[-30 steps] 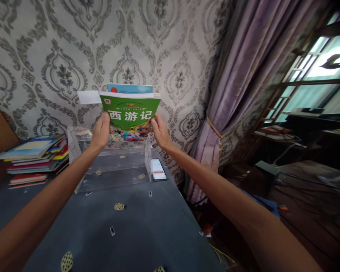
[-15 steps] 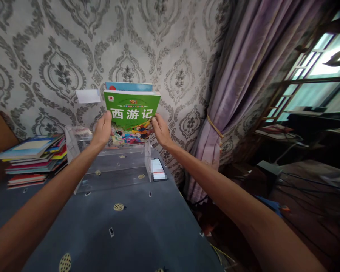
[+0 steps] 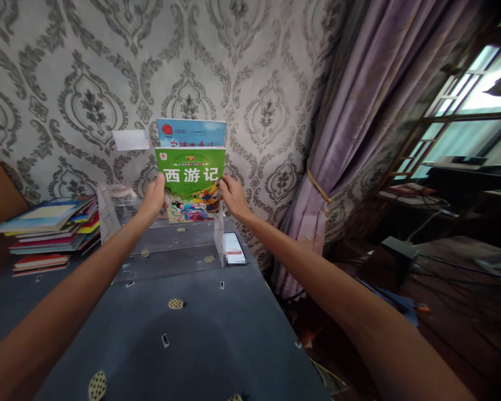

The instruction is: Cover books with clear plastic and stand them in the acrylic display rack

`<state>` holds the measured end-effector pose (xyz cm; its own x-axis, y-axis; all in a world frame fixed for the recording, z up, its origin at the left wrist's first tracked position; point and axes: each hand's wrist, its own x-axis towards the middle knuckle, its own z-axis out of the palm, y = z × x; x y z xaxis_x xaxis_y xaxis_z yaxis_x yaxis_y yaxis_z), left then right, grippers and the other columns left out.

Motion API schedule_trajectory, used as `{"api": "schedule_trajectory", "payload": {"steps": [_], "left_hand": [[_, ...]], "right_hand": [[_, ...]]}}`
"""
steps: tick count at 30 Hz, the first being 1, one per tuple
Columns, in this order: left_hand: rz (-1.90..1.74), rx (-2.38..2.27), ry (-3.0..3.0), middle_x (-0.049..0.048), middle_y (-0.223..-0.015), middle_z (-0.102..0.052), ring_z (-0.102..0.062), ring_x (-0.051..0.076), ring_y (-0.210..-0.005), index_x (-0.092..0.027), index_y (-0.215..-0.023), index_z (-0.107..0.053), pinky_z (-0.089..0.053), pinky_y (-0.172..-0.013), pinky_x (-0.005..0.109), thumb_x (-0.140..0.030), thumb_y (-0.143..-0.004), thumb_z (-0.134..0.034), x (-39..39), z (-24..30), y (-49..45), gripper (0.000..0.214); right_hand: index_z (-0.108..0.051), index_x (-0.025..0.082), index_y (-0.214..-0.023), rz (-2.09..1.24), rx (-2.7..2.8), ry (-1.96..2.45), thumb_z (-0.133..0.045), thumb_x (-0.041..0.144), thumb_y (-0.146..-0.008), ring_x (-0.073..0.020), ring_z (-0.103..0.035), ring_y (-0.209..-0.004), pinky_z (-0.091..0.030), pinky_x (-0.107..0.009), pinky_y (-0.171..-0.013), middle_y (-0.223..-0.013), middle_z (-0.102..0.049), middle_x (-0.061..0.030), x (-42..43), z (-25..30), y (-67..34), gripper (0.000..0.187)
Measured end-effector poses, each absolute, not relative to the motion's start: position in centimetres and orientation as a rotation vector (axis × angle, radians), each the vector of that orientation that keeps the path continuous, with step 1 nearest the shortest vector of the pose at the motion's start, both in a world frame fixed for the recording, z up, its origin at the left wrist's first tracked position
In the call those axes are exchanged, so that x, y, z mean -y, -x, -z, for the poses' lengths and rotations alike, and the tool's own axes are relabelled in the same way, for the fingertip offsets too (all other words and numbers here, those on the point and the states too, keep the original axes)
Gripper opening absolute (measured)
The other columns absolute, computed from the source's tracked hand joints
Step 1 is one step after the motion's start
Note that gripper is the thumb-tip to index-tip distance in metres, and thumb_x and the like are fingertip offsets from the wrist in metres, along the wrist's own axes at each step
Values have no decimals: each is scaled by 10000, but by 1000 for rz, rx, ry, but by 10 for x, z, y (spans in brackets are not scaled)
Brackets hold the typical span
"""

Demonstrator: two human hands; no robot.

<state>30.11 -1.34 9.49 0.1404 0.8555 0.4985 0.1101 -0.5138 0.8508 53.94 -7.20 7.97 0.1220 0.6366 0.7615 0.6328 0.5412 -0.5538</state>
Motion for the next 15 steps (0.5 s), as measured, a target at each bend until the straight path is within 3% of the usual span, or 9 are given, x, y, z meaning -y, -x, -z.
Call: {"api": "schedule_trajectory", "payload": {"steps": [5, 9, 15], "left_hand": [[-1409, -962, -1687, 83, -695, -656, -609, 189, -581, -129, -1082, -678, -485, -494, 279, -751, -923, -338, 18, -89, -303, 727], [-1365, -933, -1755, 128, -817, -709, -664, 232, -680, -127, -1081, -683, -533, -560, 333, -728, -931, -305, 20, -91, -299, 726], [-1437, -1070, -2142, 143, -961, -723, -669, 312, -1002, -152, -921, -673, -533, -903, 445, -628, -944, -306, 20, -94, -288, 602]], "right_hand": [[-675, 188, -1059, 62, 1536, 1149, -415, 457, -975, -273, -624, -1070, -506, -447, -990, -1072, -699, -118, 69, -73, -544, 384], [-688, 192, -1061, 63, 1528, 1157, -438, 449, -968, -267, -624, -1043, -505, -438, -986, -1054, -708, -107, 69, -72, -546, 371], [-696, 167, -1088, 79, 1526, 1205, -448, 392, -962, -282, -610, -1069, -478, -454, -1006, -1086, -693, -129, 73, -75, -546, 357]]}}
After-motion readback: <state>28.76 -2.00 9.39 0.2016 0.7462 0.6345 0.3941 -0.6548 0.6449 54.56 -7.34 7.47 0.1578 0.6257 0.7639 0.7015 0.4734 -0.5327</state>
